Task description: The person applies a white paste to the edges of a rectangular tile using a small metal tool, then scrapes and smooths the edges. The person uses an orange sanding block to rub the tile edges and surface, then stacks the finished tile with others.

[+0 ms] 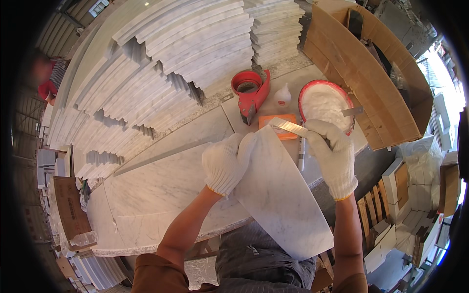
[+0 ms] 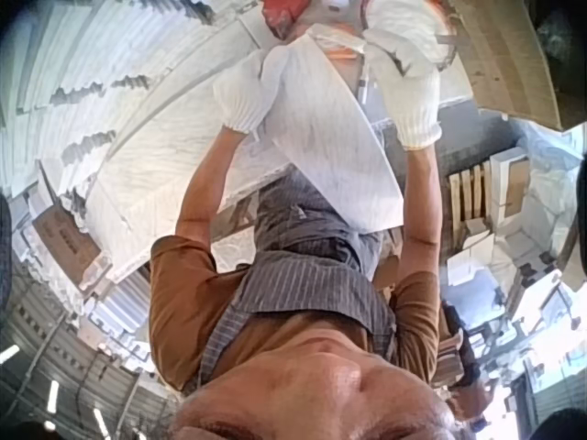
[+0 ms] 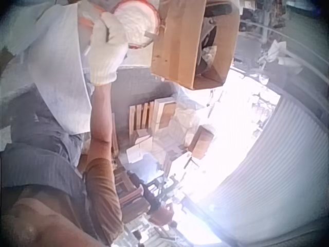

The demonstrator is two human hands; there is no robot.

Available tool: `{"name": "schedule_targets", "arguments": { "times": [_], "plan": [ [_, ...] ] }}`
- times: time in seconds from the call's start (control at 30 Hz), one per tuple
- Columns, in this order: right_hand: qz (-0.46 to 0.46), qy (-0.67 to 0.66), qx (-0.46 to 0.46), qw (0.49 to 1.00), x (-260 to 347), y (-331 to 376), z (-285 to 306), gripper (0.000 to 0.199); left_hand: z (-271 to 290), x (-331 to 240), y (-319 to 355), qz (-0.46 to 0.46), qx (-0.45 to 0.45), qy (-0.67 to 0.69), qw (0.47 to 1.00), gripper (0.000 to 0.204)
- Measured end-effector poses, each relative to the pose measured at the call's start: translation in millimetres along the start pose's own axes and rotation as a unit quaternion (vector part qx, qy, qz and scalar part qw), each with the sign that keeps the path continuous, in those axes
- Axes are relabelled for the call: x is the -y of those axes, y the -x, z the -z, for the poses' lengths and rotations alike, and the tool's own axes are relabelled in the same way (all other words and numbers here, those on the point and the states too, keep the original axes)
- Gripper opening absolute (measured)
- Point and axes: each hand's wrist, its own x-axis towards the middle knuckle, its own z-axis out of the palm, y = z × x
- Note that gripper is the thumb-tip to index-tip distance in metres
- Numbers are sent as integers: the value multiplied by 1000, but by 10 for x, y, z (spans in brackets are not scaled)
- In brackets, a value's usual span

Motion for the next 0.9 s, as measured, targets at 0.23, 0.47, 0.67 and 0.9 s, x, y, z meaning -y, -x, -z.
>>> {"name": "schedule_targets", "arguments": {
  "times": [0.23,0.47,0.67,0.9],
  "plan": [
    [8,20,-73,997,-218,-57,319,21,-20,6,1,21,11,6,1000,32],
    [181,409,-126,885,-289,-152,846,21,-30,53,25,12,1,-6,1000,31],
    [76,558,-42,825,-324,-228,787,29,-32,34,1,-1,1,-27,1000,33],
    [174,530,-85,826,-173,-373,579,44,-20,21,8,17,-6,1,1000,35]
  ]
}}
